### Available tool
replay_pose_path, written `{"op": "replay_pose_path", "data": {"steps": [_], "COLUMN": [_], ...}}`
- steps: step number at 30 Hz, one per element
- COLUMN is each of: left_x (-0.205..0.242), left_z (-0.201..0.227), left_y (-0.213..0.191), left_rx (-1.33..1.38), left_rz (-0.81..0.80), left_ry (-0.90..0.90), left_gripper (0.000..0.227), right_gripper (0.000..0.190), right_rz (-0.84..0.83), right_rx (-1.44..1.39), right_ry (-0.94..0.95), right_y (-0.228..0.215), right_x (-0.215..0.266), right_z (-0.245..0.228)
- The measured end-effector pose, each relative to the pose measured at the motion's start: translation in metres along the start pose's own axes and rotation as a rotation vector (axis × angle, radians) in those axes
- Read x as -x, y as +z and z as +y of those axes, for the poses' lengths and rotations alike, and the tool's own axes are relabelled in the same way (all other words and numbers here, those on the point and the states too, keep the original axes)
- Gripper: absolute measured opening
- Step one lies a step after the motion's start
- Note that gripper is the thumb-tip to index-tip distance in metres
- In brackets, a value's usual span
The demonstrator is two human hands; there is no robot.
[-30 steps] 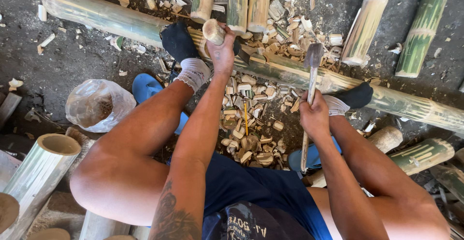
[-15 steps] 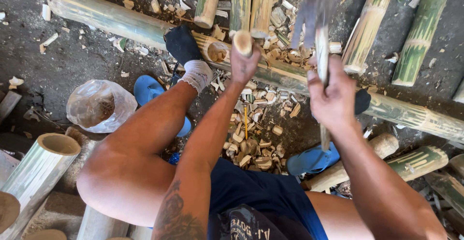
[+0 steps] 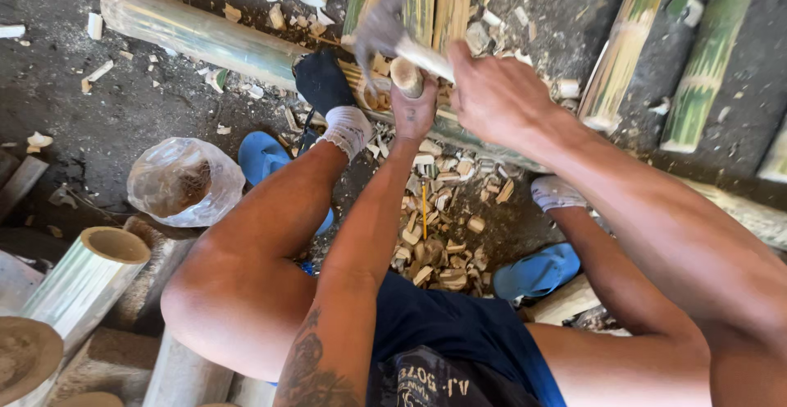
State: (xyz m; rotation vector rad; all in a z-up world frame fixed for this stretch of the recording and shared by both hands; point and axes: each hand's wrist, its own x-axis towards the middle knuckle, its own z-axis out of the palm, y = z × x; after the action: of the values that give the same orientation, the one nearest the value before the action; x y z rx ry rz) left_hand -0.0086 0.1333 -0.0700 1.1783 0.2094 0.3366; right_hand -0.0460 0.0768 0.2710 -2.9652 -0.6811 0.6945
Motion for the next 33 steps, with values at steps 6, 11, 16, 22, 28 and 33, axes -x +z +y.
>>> {"op": "replay_pose_path", "data": {"steps": [6, 11, 16, 22, 28, 33], "left_x": [0.001, 0.010, 0.004, 0.009, 0.005, 0.004], "left_z": [0.006, 0.008, 0.021, 0.011, -0.006, -0.022], "left_y": [0.006, 0.002, 0.005, 0.009, 0.004, 0.007], "left_rx": [0.145, 0.059, 0.015, 0.133, -0.117, 0.179], "left_rz": [0.081, 0.078, 0.112, 0.175, 0.177, 0.063], "left_ry": [0.081, 0.060, -0.024, 0.046, 0.219, 0.034], "left_gripper": [0.018, 0.030, 0.013, 0.012, 0.029, 0.011], "right_gripper": [0.030, 0.035, 0.039, 0.030, 0.031, 0.038], "right_rz": [0.795, -0.124, -0.040, 0.673, -0.146, 0.013], "right_rx": [-0.173, 0.203, 0.018, -0.094, 0.085, -0.064], "right_ry": [-0.580, 0.045, 0.076, -0.461, 0.103, 0.059], "right_y": [-0.040, 0.037, -0.001, -0.028, 0.049, 0.028], "right_x": [0.016, -0.018, -0.008, 0.008, -0.021, -0.022], "right_z": [-0.004, -0.002, -0.010, -0.007, 0.001, -0.001]}}
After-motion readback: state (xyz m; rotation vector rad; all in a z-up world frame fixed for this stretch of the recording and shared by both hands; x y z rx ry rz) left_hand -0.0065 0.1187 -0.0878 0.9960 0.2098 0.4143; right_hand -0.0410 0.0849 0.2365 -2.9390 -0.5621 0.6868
